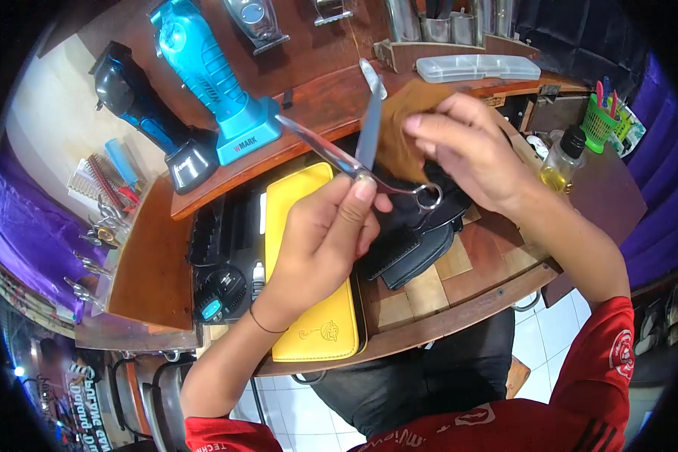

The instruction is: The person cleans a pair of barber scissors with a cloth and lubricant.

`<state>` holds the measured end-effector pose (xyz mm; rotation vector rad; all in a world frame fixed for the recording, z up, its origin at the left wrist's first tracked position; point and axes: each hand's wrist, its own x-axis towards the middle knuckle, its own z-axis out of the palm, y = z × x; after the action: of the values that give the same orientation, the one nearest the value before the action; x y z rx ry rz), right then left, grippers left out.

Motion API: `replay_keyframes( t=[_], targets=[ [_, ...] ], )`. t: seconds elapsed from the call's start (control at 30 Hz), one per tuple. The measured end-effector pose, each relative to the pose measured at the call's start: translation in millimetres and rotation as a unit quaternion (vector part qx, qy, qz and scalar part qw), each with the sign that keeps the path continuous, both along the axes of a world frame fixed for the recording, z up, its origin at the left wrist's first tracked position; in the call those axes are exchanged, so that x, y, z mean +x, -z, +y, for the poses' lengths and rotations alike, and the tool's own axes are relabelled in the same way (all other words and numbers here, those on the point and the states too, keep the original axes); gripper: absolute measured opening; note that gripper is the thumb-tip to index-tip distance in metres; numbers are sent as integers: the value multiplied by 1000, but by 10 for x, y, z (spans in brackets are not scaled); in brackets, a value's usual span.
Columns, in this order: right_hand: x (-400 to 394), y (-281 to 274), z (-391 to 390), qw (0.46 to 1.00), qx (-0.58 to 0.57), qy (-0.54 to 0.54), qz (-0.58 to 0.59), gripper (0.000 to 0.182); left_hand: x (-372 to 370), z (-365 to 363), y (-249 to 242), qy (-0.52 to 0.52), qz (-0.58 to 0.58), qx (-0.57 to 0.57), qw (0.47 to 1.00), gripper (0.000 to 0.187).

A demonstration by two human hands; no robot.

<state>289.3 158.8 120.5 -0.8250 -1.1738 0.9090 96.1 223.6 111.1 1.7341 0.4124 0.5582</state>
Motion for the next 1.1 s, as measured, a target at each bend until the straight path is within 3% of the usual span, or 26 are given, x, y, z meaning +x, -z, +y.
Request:
replay_keyframes(
  t=[0.1, 0.13, 0.47, 0.77, 1.1],
  targets=[
    [-52, 81, 29, 994, 2, -23, -110, 19, -6, 5, -27, -10, -25, -69, 997, 31],
    [-28, 32, -13, 990, -10, -93, -107, 19, -3, -6, -31, -10, -11, -40, 999, 31],
    [-106, 91, 21, 985, 8, -17, -170, 19, -4, -10, 31, 1, -12, 53, 999, 27],
    [-145, 44, -26, 997, 20, -33, -60, 20, -6, -23, -4, 2, 3, 55, 998, 26],
    [-56, 11, -9, 998, 26, 5, -51, 25, 5, -12, 15, 4, 1, 70, 998, 27]
  ],
)
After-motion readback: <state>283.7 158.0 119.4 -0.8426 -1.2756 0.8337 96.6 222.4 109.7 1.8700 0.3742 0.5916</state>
